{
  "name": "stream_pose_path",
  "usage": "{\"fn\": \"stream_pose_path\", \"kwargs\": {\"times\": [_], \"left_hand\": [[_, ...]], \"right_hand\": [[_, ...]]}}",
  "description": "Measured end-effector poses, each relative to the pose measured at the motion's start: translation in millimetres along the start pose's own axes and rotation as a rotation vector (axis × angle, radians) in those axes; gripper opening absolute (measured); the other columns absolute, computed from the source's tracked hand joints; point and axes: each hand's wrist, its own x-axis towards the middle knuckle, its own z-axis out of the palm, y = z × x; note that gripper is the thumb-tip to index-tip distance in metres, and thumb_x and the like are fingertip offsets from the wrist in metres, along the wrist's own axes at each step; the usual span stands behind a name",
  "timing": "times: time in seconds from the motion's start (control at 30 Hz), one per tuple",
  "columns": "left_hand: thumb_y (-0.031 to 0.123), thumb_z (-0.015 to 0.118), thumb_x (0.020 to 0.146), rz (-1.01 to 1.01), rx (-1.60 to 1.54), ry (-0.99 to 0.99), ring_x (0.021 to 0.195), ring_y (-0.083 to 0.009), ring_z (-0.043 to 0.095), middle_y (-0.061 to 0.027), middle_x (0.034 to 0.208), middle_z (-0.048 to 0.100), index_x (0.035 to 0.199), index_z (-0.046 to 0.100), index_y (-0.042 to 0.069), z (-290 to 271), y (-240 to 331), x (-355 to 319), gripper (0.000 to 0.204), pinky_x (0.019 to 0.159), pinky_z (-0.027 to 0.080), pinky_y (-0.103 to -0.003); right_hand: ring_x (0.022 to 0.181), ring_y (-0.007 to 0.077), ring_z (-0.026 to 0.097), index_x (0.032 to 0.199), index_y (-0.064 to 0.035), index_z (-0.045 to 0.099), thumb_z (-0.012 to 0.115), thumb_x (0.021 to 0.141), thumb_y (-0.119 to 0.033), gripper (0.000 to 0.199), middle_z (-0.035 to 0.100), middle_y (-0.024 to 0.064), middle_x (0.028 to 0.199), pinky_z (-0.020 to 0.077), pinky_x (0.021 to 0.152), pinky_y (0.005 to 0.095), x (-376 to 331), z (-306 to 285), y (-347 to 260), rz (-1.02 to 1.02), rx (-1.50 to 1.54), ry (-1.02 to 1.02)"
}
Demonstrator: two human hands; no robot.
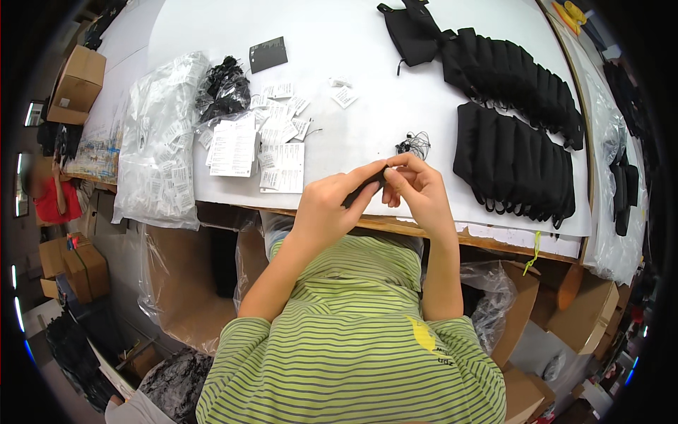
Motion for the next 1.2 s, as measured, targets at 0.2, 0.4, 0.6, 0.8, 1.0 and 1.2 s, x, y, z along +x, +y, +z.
{"fn": "stream_pose_path", "kwargs": {"times": [0.2,0.4,0.6,0.8,1.0,1.2], "left_hand": [[0.005,0.064,0.082,-0.202,-0.225,-0.135,0.078,-0.0145,0.067,-0.008,0.088,0.07,0.115,0.063,0.009,1.7,14.5,8.4,0.033,0.066,0.053,-0.027],[0.006,0.063,0.083,-0.224,-0.303,-0.133,0.078,-0.0153,0.068,-0.0095,0.087,0.07,0.115,0.062,0.007,5.7,13.7,14.3,0.032,0.07,0.053,-0.026],[0.005,0.063,0.083,-0.245,-0.306,-0.154,0.077,-0.0151,0.068,-0.0096,0.087,0.07,0.115,0.062,0.006,8.5,15.7,19.2,0.032,0.071,0.053,-0.026],[0.006,0.062,0.085,-0.211,-0.311,-0.149,0.077,-0.0138,0.067,-0.0091,0.089,0.07,0.114,0.063,0.006,10.4,18.3,19.6,0.029,0.07,0.053,-0.025],[0.011,0.057,0.09,-0.247,-0.352,-0.196,0.071,-0.0108,0.061,-0.0071,0.09,0.068,0.111,0.065,0.006,8.0,12.9,23.2,0.023,0.061,0.049,-0.023],[0.009,0.058,0.089,-0.347,-0.467,-0.235,0.077,-0.01,0.062,-0.0057,0.091,0.065,0.104,0.063,0.003,11.1,5.2,22.9,0.017,0.057,0.05,-0.023]], "right_hand": [[0.059,0.0074,0.055,0.094,0.0002,0.059,0.058,0.091,-0.013,0.014,0.058,0.0022,0.064,0.0429,0.055,0.0206,-2.4,-9.9,6.7,-0.031,0.1,-0.011],[0.06,0.0072,0.055,0.095,0.0008,0.06,0.061,0.089,-0.012,0.014,0.059,0.0022,0.065,0.0434,0.056,0.0206,0.1,-13.9,7.2,-0.01,0.061,0.013],[0.059,0.0078,0.055,0.096,0.0015,0.061,0.06,0.089,-0.011,0.014,0.06,0.0032,0.064,0.0441,0.055,0.0211,2.4,-18.5,12.2,-0.056,0.151,0.013],[0.057,0.0075,0.055,0.094,0.0019,0.062,0.059,0.089,-0.011,0.014,0.059,0.0036,0.062,0.043,0.053,0.0204,0.8,-18.8,10.9,-0.087,0.092,0.066],[0.057,0.0068,0.054,0.093,0.0018,0.061,0.06,0.09,-0.011,0.014,0.06,0.0037,0.063,0.0427,0.053,0.0198,1.4,-24.9,15.3,-0.032,0.167,-0.011],[0.055,0.0069,0.054,0.094,0.0015,0.06,0.058,0.091,-0.012,0.014,0.059,0.0036,0.062,0.0419,0.052,0.0197,2.4,-24.7,16.6,-0.024,0.209,-0.052]]}}
